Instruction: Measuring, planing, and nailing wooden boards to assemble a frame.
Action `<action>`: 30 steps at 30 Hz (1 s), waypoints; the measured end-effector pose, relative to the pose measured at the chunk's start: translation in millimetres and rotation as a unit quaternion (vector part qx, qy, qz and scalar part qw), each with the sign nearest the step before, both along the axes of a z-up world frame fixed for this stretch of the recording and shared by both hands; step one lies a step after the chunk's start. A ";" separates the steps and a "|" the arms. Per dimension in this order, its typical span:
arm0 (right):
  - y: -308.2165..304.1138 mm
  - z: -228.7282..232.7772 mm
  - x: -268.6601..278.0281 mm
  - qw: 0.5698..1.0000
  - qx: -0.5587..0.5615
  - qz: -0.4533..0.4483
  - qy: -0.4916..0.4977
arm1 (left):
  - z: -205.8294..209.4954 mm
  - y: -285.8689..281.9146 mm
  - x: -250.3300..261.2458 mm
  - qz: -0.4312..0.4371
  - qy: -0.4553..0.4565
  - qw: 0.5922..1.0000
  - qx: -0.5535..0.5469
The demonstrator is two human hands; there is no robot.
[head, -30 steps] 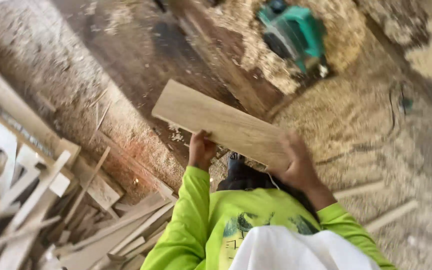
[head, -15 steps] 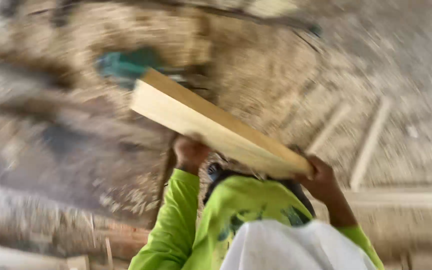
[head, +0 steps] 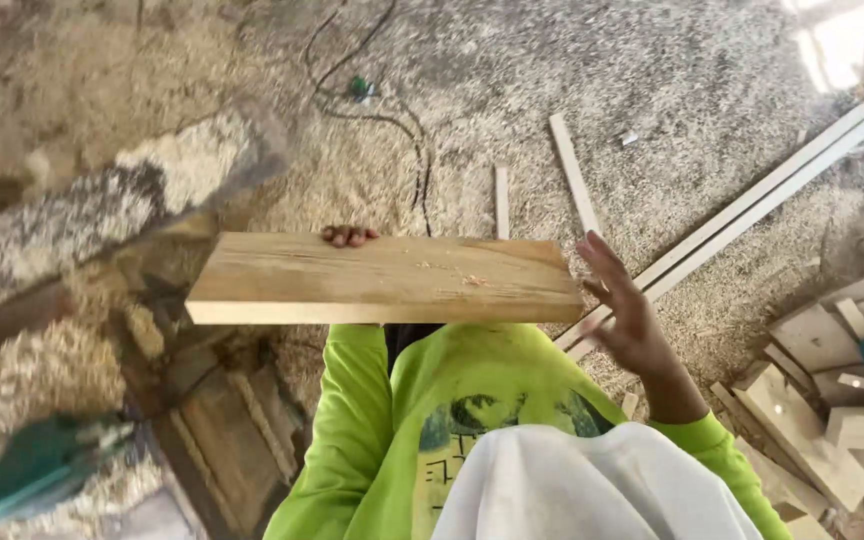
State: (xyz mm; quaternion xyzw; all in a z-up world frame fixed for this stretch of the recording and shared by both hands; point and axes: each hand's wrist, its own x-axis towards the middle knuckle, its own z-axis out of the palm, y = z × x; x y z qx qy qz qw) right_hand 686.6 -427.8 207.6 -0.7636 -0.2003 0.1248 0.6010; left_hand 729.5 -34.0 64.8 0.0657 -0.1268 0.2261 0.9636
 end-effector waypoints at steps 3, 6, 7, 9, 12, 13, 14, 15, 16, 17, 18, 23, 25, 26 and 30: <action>-13.7 -24.7 43.2 0.948 0.145 -0.088 0.270 | -32.2 -15.3 54.2 0.000 -0.160 0.987 0.011; -6.4 -74.7 104.0 0.862 0.148 -0.165 0.456 | 17.6 -28.8 128.7 -0.098 -0.118 0.987 0.047; 2.0 -80.7 128.2 0.861 0.153 -0.179 0.451 | 6.3 -27.7 156.2 -0.113 -0.120 0.985 0.042; 18.0 -89.2 175.9 0.836 0.087 -0.214 0.498 | -16.2 -27.3 211.5 -0.224 -0.122 0.967 0.021; 40.3 -68.1 260.1 0.847 -0.025 -0.261 0.463 | -7.1 -34.0 317.9 -0.261 -0.053 0.963 0.046; 43.5 -79.2 261.7 0.843 -0.023 -0.262 0.469 | -2.5 -7.6 323.4 -0.270 0.002 0.961 0.066; 45.6 -88.9 261.8 0.835 -0.007 -0.296 0.463 | 4.5 16.6 327.4 -0.278 0.057 0.955 0.087; 34.9 -101.4 279.5 0.832 0.013 -0.339 0.439 | 8.9 24.7 356.8 -0.291 0.091 0.946 0.107; 16.5 -99.2 295.9 0.834 0.019 -0.350 0.427 | 16.4 33.3 377.0 -0.303 0.125 0.936 0.128; 5.4 -99.7 314.3 0.832 0.036 -0.388 0.394 | 27.8 50.2 395.9 -0.307 0.157 0.926 0.156; -6.4 -101.4 331.5 0.828 0.053 -0.426 0.362 | 39.3 65.8 413.4 -0.310 0.188 0.914 0.184; -57.0 -89.4 367.5 0.823 -0.008 -0.524 0.222 | 22.1 35.5 477.5 -0.352 0.377 0.766 0.384; -79.7 -88.9 389.8 0.824 -0.037 -0.535 0.183 | 2.6 8.0 502.6 -0.333 0.442 0.667 0.500; -88.4 -86.6 398.6 0.820 -0.072 -0.535 0.193 | -3.1 -3.9 510.8 -0.312 0.484 0.587 0.569; -155.3 -108.7 455.3 0.796 -0.113 -0.556 0.212 | -18.3 -83.5 579.3 -0.249 0.496 0.508 0.658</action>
